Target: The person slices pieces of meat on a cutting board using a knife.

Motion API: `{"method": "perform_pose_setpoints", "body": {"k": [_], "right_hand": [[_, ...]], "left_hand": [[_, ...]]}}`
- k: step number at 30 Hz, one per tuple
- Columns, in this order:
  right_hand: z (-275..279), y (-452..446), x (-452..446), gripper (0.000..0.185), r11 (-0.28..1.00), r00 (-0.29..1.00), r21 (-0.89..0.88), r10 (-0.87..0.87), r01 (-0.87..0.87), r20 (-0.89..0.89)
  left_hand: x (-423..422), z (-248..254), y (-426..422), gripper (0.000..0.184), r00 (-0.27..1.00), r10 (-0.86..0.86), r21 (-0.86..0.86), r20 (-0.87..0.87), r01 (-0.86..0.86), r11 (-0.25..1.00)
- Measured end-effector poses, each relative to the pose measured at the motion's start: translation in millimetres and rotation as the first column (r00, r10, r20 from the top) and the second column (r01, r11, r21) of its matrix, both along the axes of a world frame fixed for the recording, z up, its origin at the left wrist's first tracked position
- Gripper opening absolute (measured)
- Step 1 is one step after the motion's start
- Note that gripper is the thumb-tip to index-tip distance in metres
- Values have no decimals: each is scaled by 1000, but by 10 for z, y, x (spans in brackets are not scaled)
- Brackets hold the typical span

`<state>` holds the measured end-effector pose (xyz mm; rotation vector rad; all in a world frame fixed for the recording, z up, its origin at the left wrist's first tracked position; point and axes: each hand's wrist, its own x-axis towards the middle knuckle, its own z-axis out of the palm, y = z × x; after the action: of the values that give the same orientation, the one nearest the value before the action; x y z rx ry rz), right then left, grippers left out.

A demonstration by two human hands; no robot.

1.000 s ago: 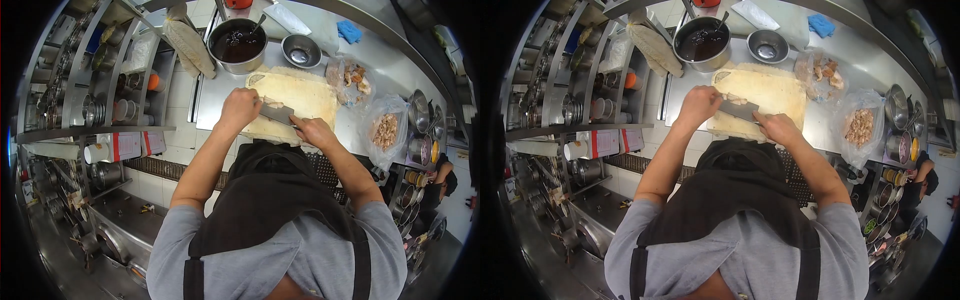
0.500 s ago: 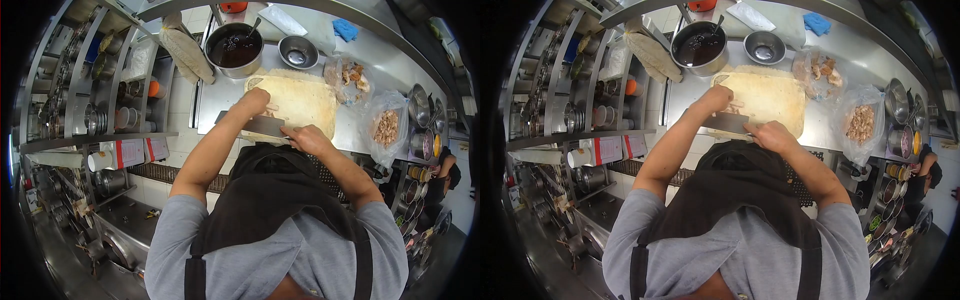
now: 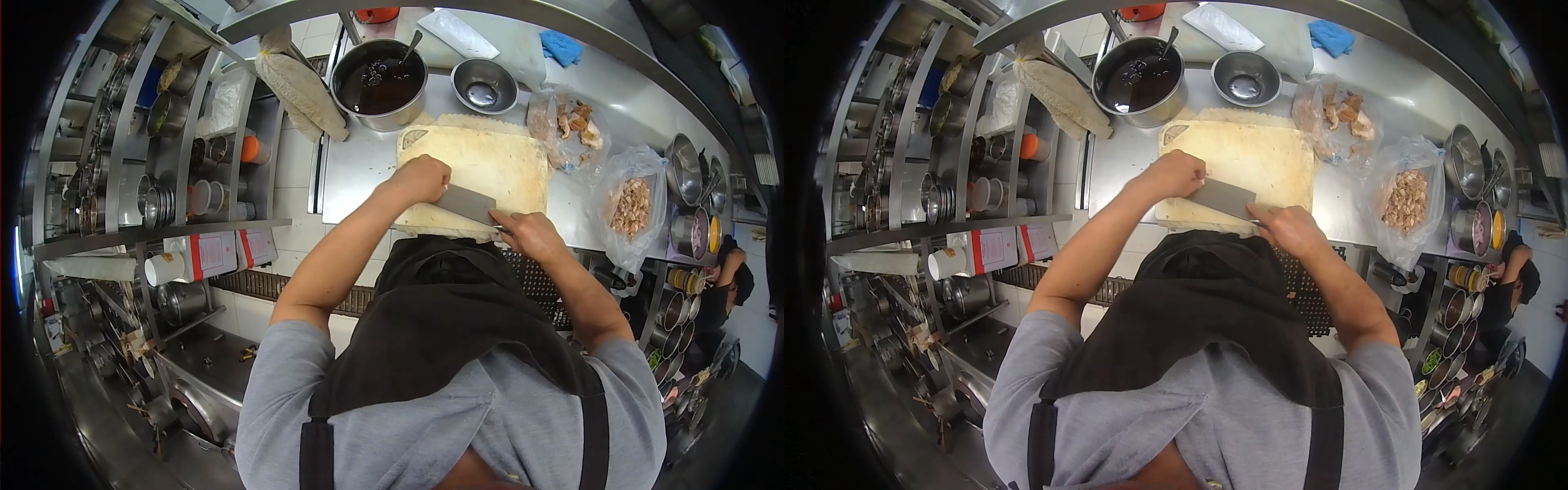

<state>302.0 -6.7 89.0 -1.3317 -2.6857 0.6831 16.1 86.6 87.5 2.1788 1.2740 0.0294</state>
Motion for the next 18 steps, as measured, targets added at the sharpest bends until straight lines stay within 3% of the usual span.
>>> {"method": "perform_pose_setpoints", "body": {"k": [2,5,7,8,10,11,13,14,16,17,18], "right_hand": [[35,6,-72,52,999,998,-17,36,-35,42],[117,5,-93,50,996,991,-45,87,-83,98],[114,-66,-24,55,995,996,-32,89,-90,-23],[102,-133,28,55,996,996,-37,84,-85,-23],[60,-255,161,47,996,981,-64,-73,63,-177],[-3,-336,244,47,996,982,-63,-67,56,-177],[-91,-497,360,43,942,934,-168,-318,292,-161],[-102,-544,371,43,943,936,-168,-315,288,-157],[-25,-600,329,41,762,821,-372,-570,530,2],[-116,-622,343,41,761,819,-370,-573,533,3],[-209,-631,305,42,761,796,-367,-600,535,-82]], "left_hand": [[53,-153,18,17,995,-16,-45,-97,12,999],[19,-360,217,15,974,-9,33,-228,17,999],[-122,-301,306,16,999,-6,39,43,4,999],[-181,-251,319,16,999,-11,34,43,9,999],[-307,-15,376,15,967,192,145,166,-217,965],[-392,-19,400,15,966,198,146,166,-223,964],[-522,-154,428,25,959,260,103,115,-272,957],[-522,-259,372,25,957,264,101,118,-276,956],[-471,-404,160,51,997,-52,239,60,37,970],[-383,-399,55,71,991,-110,96,-73,117,988],[-326,-410,-31,71,991,-116,97,-71,122,988]]}}
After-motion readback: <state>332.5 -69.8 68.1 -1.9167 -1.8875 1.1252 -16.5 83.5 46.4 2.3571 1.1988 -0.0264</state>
